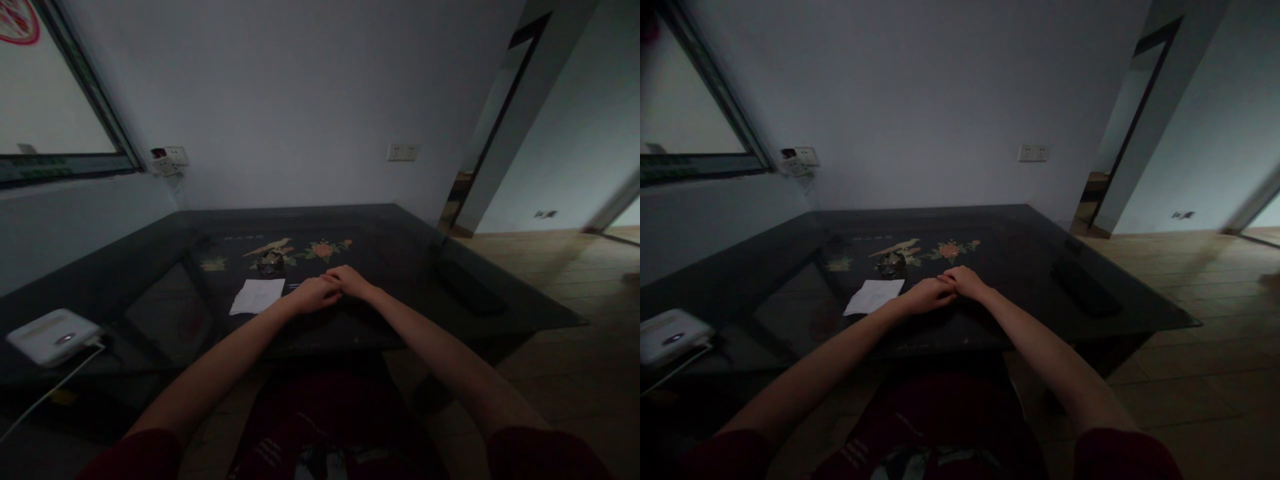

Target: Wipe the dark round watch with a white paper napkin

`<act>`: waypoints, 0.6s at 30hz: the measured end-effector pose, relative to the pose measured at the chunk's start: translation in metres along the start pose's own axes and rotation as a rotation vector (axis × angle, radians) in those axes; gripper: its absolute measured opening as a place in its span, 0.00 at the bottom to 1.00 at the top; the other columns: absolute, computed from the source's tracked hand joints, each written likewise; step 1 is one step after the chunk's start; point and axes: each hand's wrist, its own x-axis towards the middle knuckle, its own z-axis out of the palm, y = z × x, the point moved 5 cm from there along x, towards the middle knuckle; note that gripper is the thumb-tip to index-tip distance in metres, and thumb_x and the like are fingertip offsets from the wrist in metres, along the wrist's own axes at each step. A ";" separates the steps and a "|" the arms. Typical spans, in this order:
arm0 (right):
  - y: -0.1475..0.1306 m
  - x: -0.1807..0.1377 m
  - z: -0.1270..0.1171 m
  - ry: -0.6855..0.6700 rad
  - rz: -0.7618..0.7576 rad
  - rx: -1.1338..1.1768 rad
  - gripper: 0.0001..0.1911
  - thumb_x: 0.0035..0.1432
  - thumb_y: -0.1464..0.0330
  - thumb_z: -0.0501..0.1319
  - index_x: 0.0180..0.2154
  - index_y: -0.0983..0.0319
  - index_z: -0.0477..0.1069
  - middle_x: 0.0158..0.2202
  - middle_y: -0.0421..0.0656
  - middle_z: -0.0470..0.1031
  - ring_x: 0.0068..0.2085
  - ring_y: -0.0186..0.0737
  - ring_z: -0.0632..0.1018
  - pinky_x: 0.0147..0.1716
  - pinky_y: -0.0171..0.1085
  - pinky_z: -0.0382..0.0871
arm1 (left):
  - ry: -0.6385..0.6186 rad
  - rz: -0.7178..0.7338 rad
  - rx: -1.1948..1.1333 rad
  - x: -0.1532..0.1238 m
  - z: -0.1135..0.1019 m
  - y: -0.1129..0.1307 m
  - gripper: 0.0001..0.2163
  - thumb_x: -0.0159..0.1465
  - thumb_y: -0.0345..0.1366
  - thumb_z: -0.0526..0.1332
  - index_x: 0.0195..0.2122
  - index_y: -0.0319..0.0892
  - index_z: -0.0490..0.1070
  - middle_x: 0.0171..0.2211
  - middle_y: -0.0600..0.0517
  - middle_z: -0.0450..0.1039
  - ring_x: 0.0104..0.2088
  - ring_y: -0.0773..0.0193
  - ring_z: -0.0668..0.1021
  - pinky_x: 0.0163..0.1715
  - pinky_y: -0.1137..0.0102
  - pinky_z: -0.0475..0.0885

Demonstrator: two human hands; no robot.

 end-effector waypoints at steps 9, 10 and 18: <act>0.002 0.001 0.002 0.006 0.005 0.022 0.21 0.64 0.59 0.52 0.24 0.64 0.70 0.22 0.39 0.69 0.27 0.33 0.65 0.28 0.33 0.50 | 0.005 -0.004 -0.016 0.000 0.001 -0.001 0.11 0.67 0.38 0.52 0.39 0.43 0.74 0.37 0.49 0.77 0.36 0.62 0.78 0.35 0.72 0.68; 0.002 0.001 0.002 0.007 0.003 0.023 0.22 0.64 0.59 0.51 0.24 0.64 0.70 0.22 0.40 0.69 0.27 0.33 0.65 0.28 0.33 0.50 | 0.012 0.002 -0.029 0.000 0.001 -0.001 0.11 0.67 0.38 0.53 0.39 0.43 0.74 0.37 0.49 0.77 0.36 0.62 0.78 0.35 0.72 0.68; -0.004 -0.003 -0.003 -0.001 0.005 0.011 0.15 0.63 0.66 0.54 0.28 0.64 0.74 0.27 0.41 0.74 0.30 0.34 0.69 0.29 0.32 0.52 | 0.062 -0.038 -0.206 -0.001 -0.010 -0.029 0.13 0.66 0.38 0.52 0.37 0.42 0.76 0.29 0.52 0.77 0.29 0.67 0.75 0.31 0.75 0.65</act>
